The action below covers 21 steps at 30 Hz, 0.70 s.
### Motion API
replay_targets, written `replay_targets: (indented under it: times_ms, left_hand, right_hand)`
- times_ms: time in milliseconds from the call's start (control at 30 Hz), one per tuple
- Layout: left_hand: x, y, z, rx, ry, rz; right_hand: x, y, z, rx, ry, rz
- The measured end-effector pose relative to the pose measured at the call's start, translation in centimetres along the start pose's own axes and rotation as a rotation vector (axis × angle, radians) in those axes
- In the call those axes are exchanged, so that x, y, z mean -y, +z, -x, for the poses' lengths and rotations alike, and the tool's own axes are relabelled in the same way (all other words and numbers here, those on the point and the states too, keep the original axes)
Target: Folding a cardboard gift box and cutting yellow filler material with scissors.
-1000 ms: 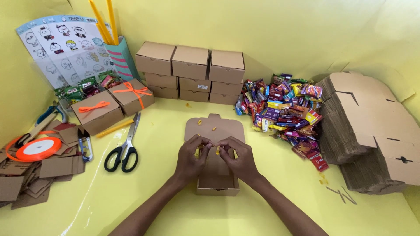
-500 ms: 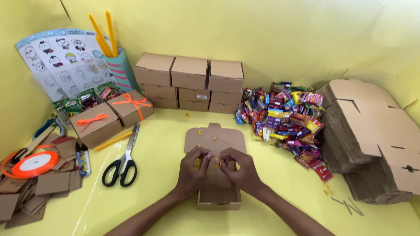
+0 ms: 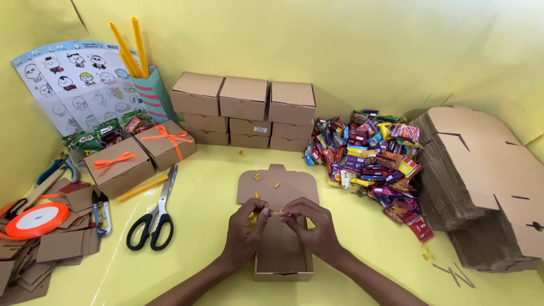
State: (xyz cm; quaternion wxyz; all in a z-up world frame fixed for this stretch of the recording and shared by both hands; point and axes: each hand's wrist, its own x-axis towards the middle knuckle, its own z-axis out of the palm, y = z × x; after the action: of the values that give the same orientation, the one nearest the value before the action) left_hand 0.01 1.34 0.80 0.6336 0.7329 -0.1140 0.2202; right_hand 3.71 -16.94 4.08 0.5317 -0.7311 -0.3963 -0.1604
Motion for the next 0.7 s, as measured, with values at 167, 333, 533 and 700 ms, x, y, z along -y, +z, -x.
replay_targets:
  times_ms: [167, 333, 533, 700]
  left_hand:
    - [-0.2, 0.0, -0.1, 0.013, -0.002, -0.012]
    - [0.1, 0.3, -0.3, 0.027, 0.001, -0.013]
    - [0.8, 1.0, -1.3, 0.050, 0.034, 0.027]
    - [1.6, 1.2, -1.5, 0.044, -0.010, 0.032]
  right_hand:
    - [-0.5, 0.1, 0.3, -0.024, 0.085, 0.028]
    - [-0.7, 0.2, -0.1, -0.004, 0.093, 0.034]
    - [0.1, 0.4, -2.2, 0.074, 0.516, 0.040]
    - [0.3, 1.0, -2.2, -0.052, 0.541, -0.012]
